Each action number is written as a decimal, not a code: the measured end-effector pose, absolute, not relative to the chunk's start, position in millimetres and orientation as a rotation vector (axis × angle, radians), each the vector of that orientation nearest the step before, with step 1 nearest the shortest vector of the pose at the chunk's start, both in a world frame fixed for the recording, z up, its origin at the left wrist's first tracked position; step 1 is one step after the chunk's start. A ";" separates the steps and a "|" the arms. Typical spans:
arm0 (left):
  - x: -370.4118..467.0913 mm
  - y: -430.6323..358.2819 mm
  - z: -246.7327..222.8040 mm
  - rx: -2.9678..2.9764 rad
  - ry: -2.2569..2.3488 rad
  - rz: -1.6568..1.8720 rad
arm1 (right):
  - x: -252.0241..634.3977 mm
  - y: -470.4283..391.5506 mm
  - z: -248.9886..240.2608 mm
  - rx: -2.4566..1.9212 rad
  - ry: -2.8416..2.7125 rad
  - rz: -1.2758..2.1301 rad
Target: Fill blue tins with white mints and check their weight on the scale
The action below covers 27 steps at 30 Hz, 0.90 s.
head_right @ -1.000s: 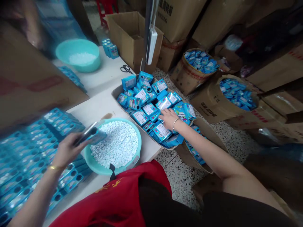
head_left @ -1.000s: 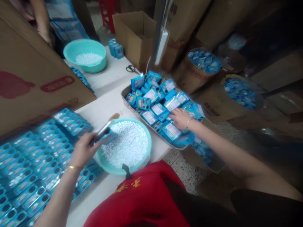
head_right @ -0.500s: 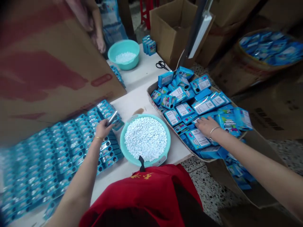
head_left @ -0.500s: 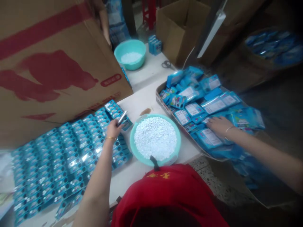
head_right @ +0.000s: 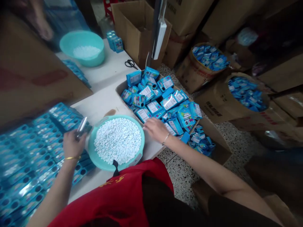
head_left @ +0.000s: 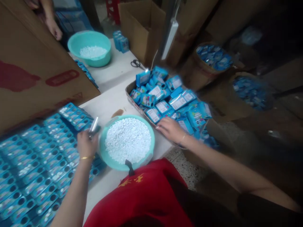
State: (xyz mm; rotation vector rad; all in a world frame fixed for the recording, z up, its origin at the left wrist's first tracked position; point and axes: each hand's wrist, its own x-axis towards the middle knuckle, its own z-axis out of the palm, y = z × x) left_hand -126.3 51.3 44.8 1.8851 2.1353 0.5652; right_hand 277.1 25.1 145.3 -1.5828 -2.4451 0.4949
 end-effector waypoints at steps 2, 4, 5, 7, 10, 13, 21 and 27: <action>-112.3 41.3 48.6 1.926 2.030 0.579 | 255.5 18.7 139.9 -1.512 -2.411 0.568; -100.7 28.6 50.4 1.931 1.951 0.573 | 256.8 15.4 136.6 -1.663 -2.374 0.497; -96.0 21.3 50.7 1.924 1.917 0.558 | 266.1 14.3 137.0 -1.814 -2.339 0.416; -88.7 5.8 50.1 1.903 1.840 0.499 | 295.8 11.3 141.4 -2.196 -2.221 0.229; -78.3 -14.4 47.5 1.847 1.763 0.417 | 339.9 3.2 146.9 -2.684 -2.026 0.113; -64.2 -26.5 45.1 1.825 1.708 0.403 | 356.3 -2.8 139.7 -2.834 -1.987 0.123; -54.3 -41.3 43.1 1.905 1.528 0.346 | 356.4 5.8 133.2 -2.654 -1.975 0.126; -66.9 -45.6 59.6 1.743 1.600 0.452 | 337.9 -4.2 166.6 -1.945 -1.610 0.484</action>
